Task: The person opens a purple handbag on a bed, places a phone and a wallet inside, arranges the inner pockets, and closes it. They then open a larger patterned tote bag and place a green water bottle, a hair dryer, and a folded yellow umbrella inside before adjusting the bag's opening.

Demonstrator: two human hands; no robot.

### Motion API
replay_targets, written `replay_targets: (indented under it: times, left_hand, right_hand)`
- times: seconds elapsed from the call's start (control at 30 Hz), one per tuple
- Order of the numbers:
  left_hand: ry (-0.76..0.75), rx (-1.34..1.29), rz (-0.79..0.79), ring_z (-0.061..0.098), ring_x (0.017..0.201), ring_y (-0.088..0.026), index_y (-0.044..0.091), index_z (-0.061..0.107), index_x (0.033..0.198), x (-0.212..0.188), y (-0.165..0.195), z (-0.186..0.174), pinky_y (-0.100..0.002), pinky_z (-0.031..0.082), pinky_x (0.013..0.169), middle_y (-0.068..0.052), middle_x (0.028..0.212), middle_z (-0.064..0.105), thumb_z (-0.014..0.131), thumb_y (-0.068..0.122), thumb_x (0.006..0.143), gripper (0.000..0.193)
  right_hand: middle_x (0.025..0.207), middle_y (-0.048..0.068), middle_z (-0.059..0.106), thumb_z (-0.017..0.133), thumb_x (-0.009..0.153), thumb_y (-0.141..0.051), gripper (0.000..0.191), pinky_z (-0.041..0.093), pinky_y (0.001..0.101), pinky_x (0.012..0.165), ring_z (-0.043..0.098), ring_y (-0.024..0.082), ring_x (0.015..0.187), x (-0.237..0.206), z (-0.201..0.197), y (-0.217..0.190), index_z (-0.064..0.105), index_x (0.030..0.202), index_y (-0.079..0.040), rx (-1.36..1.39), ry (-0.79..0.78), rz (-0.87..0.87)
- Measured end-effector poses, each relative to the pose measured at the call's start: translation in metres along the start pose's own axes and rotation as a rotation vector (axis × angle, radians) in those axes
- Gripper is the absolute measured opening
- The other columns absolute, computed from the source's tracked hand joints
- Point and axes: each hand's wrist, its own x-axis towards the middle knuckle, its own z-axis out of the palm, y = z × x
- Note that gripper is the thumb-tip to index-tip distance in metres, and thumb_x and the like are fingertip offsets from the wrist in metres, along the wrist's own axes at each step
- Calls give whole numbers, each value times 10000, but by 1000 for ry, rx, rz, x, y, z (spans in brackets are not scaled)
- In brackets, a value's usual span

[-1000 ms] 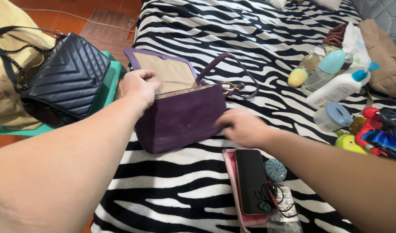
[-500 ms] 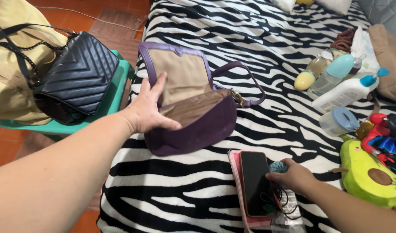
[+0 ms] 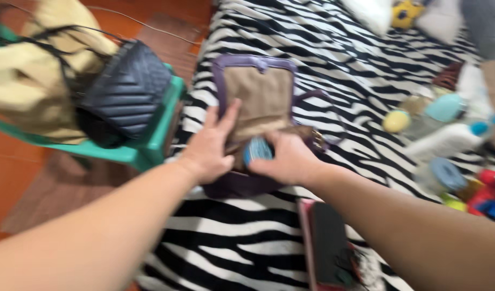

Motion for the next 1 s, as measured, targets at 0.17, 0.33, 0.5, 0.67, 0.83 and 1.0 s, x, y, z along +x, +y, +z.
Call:
replay_targets:
  times: [0.17,0.33,0.5,0.67,0.83,1.0]
  left_hand:
    - [250,-251,-26,528,1261,-442,229,395,1577,9,5,23,-390,461,1067,-235,1422,449,623,-70,667,984]
    - [452,-362,-4,551,1257,-395,173,518,1493,9,-4,29,-383,444,1077,-164,1309,546,546,-129,635,910]
    - [533,-350,20,585,1273,-372,191,533,1507,-2,-2,22,-374,472,1102,-151,1344,575,453,-166,663,920]
    - [392,-203,-38,569,1215,-423,220,408,1562,-9,9,17,-428,488,1010,-184,1396,493,489,-134,720,917]
    - [274,-146,3,568,1191,-439,251,315,1598,-9,8,12,-439,496,991,-193,1412,455,521,-120,712,983]
    - [291,-150,21,576,1187,-439,257,311,1586,-10,6,13,-441,502,978,-197,1435,464,526,-118,702,983]
  right_hand:
    - [943,269,772,670,814,-613,731,583,481,785,761,397,898,21,20,4,765,951,98,-311,-729,341]
    - [1091,232,751,738,723,-450,591,569,437,894,725,358,1057,42,86,23,721,1171,-65,-194,-545,47]
    - [1227,213,701,753,801,-437,602,540,436,974,677,358,1161,50,105,23,663,1271,-72,-250,-573,207]
    - [1277,131,713,743,852,-432,480,560,439,983,696,301,1187,53,55,32,752,1212,-115,-638,-592,390]
    - [1272,92,725,658,920,-306,340,578,423,957,700,275,1168,59,45,42,772,1196,-144,-866,-646,296]
    - [1215,92,741,644,915,-271,311,584,404,946,722,268,1134,57,41,47,789,1159,-142,-812,-615,261]
